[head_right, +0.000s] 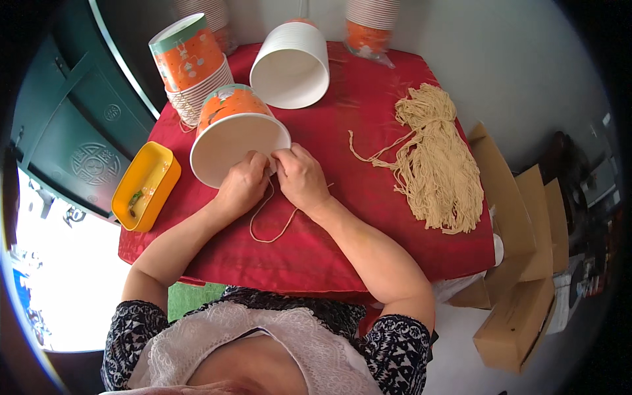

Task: Tying decorative strings through holes in paper buckets for packaging.

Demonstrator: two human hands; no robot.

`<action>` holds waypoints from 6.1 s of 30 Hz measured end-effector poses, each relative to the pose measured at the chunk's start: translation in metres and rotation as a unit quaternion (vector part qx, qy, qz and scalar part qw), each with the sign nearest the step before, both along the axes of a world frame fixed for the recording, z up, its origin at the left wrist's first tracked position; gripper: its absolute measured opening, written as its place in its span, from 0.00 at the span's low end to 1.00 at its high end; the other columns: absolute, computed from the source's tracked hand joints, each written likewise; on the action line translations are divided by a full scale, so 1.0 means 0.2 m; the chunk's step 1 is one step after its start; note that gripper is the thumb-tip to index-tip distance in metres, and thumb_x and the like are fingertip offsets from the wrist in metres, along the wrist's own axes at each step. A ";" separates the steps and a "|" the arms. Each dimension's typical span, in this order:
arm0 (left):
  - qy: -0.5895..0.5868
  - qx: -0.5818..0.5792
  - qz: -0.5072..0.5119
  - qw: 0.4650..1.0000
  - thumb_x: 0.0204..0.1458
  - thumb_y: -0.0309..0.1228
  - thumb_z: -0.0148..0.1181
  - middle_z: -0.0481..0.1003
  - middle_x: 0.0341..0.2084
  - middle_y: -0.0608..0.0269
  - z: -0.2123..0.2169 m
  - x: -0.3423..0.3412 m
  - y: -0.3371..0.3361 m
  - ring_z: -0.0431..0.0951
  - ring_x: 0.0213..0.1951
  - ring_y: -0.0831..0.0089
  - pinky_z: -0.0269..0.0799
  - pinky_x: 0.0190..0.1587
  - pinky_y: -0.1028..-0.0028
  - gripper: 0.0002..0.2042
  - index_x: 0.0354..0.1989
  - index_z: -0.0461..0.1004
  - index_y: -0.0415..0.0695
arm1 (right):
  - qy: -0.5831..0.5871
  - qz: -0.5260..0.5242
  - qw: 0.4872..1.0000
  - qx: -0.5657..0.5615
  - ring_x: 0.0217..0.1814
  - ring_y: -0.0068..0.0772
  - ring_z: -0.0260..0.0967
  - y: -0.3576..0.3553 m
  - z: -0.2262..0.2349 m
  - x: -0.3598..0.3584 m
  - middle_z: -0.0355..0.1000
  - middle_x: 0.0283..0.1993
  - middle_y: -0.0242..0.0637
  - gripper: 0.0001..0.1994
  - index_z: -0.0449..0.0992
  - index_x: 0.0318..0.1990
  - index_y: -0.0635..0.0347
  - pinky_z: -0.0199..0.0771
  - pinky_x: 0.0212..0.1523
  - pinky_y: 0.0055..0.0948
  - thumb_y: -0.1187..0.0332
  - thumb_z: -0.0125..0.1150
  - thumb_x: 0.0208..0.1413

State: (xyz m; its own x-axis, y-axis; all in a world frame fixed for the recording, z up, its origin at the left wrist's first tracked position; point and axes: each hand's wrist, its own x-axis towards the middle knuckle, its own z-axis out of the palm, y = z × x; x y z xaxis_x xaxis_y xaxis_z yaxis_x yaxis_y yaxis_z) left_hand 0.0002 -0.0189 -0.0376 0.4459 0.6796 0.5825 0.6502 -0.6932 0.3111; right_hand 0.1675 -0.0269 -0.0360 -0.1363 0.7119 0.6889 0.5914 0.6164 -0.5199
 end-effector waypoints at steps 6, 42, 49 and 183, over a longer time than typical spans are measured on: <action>-0.028 0.005 -0.015 0.999 0.52 0.22 0.57 0.74 0.30 0.47 0.04 0.01 -0.01 0.77 0.31 0.47 0.73 0.33 0.56 0.05 0.34 0.67 0.38 | 0.000 0.016 1.000 -0.005 0.36 0.53 0.72 -0.01 0.02 0.01 0.71 0.34 0.48 0.05 0.77 0.39 0.64 0.75 0.37 0.44 0.77 0.57 0.55; -0.008 0.042 -0.063 0.997 0.52 0.24 0.58 0.75 0.26 0.52 0.03 -0.05 0.00 0.77 0.27 0.51 0.74 0.27 0.57 0.06 0.34 0.67 0.40 | -0.032 0.134 0.980 -0.143 0.43 0.55 0.74 -0.02 0.09 0.05 0.75 0.39 0.52 0.12 0.70 0.49 0.63 0.75 0.42 0.43 0.79 0.54 0.57; -0.019 0.033 -0.053 0.998 0.51 0.23 0.62 0.74 0.24 0.54 0.03 -0.05 -0.01 0.78 0.27 0.52 0.74 0.29 0.58 0.09 0.35 0.67 0.43 | -0.051 0.139 0.979 -0.140 0.41 0.53 0.75 0.00 0.05 0.07 0.75 0.37 0.52 0.09 0.72 0.45 0.64 0.75 0.40 0.42 0.78 0.53 0.57; -0.321 -0.410 -0.037 0.853 0.53 0.21 0.56 0.73 0.18 0.64 0.15 0.00 0.03 0.71 0.19 0.79 0.67 0.21 0.77 0.04 0.28 0.73 0.34 | -0.020 0.011 0.996 -0.089 0.31 0.54 0.75 -0.07 0.05 -0.03 0.75 0.29 0.50 0.07 0.67 0.40 0.64 0.74 0.29 0.47 0.75 0.58 0.56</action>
State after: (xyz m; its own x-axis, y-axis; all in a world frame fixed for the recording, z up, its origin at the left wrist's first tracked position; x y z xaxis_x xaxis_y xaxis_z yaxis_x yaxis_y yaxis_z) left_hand 0.0010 -0.0125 -0.0080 0.2723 0.9600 0.0654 0.1267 -0.1031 0.9866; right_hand 0.1614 -0.0400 -0.0260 -0.1777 0.8191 0.5454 0.6022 0.5289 -0.5981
